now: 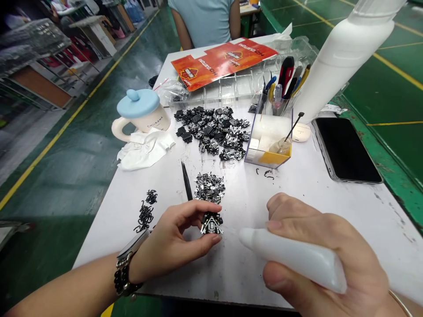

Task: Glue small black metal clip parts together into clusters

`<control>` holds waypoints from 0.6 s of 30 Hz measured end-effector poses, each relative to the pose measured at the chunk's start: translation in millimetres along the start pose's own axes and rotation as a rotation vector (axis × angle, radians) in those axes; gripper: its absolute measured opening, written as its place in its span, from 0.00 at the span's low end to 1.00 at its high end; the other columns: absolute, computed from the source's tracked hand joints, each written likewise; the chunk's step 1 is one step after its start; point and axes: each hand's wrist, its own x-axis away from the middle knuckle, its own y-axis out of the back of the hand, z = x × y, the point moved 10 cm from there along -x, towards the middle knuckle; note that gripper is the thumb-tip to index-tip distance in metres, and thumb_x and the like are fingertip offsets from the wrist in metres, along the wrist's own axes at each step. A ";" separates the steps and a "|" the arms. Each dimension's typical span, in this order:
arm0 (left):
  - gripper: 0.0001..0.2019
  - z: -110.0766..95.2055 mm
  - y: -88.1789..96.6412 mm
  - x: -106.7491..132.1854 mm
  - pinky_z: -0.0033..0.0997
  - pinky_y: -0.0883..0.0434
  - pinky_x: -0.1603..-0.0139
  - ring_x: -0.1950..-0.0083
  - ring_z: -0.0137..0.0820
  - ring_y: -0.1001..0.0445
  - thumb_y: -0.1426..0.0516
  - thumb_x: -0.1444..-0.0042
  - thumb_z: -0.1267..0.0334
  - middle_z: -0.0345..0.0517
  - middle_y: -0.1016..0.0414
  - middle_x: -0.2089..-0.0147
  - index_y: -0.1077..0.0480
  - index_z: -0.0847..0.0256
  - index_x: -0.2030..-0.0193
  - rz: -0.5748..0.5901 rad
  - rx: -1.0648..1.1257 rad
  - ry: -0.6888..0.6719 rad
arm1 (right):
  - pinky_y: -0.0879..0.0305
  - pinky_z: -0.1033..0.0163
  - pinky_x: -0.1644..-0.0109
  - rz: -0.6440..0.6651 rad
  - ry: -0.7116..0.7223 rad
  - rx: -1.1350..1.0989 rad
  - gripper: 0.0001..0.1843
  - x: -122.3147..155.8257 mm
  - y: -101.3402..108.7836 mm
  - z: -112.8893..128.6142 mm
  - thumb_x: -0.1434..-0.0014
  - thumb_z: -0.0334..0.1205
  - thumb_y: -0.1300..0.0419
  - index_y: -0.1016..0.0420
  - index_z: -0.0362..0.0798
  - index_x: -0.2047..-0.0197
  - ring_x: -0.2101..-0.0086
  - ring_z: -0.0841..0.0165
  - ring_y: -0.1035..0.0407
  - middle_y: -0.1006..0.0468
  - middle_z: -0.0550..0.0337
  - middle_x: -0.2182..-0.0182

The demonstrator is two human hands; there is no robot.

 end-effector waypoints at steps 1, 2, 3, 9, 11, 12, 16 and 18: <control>0.17 0.1 0.2 0.4 0.24 0.28 0.69 0.72 0.25 0.31 0.37 0.52 0.64 0.42 0.28 0.72 0.27 0.66 0.55 -0.002 -0.003 0.001 | 0.33 0.52 0.69 0.012 -0.003 -0.031 0.14 2.5 -2.5 -1.2 0.39 0.48 0.45 0.27 0.50 0.71 0.72 0.60 0.30 0.30 0.52 0.78; 0.17 0.1 0.2 0.8 0.24 0.28 0.68 0.72 0.25 0.31 0.37 0.52 0.63 0.42 0.28 0.72 0.27 0.66 0.55 -0.003 -0.006 0.002 | 0.32 0.52 0.68 0.020 -0.007 -0.061 0.12 5.2 -4.4 -2.7 0.39 0.47 0.44 0.26 0.49 0.70 0.71 0.60 0.30 0.29 0.52 0.78; 0.17 -0.1 0.3 1.1 0.25 0.28 0.68 0.72 0.25 0.31 0.37 0.52 0.63 0.42 0.28 0.72 0.27 0.65 0.55 -0.004 -0.010 0.001 | 0.32 0.51 0.67 0.021 -0.014 -0.081 0.11 7.9 -5.5 -4.6 0.40 0.46 0.43 0.26 0.49 0.69 0.71 0.60 0.30 0.29 0.53 0.78; 0.17 -0.2 0.0 0.2 0.25 0.29 0.69 0.73 0.25 0.32 0.37 0.53 0.63 0.41 0.29 0.73 0.27 0.65 0.54 0.001 -0.020 0.007 | 0.28 0.52 0.69 -0.024 0.016 0.041 0.11 10.5 4.3 -6.0 0.41 0.48 0.42 0.26 0.51 0.59 0.67 0.57 0.27 0.25 0.50 0.71; 0.17 -0.3 -0.2 -0.4 0.25 0.29 0.70 0.73 0.25 0.32 0.37 0.53 0.63 0.41 0.30 0.73 0.27 0.65 0.54 0.002 -0.015 0.005 | 0.28 0.55 0.71 0.037 0.057 0.106 0.11 8.2 1.5 -1.6 0.40 0.47 0.42 0.28 0.52 0.57 0.66 0.58 0.27 0.25 0.52 0.73; 0.18 -0.1 -0.3 -0.6 0.25 0.29 0.70 0.73 0.25 0.32 0.37 0.53 0.63 0.41 0.30 0.73 0.27 0.66 0.54 0.003 -0.012 0.005 | 0.28 0.56 0.71 0.047 0.063 0.109 0.11 7.8 1.1 -0.4 0.40 0.46 0.43 0.29 0.52 0.57 0.66 0.59 0.27 0.25 0.52 0.74; 0.18 1.5 0.1 0.1 0.26 0.29 0.69 0.72 0.26 0.31 0.37 0.53 0.63 0.41 0.29 0.73 0.27 0.66 0.54 0.000 0.004 0.008 | 0.27 0.53 0.65 -0.074 -0.023 -0.009 0.12 13.3 5.9 -4.7 0.41 0.48 0.41 0.25 0.50 0.60 0.67 0.59 0.28 0.25 0.50 0.71; 0.18 2.0 0.1 1.0 0.26 0.29 0.68 0.72 0.26 0.31 0.37 0.53 0.63 0.42 0.29 0.72 0.27 0.66 0.54 0.001 0.004 0.012 | 0.28 0.49 0.59 -0.117 -0.129 -0.052 0.12 19.5 3.5 -13.4 0.43 0.51 0.40 0.24 0.51 0.64 0.65 0.57 0.28 0.26 0.50 0.69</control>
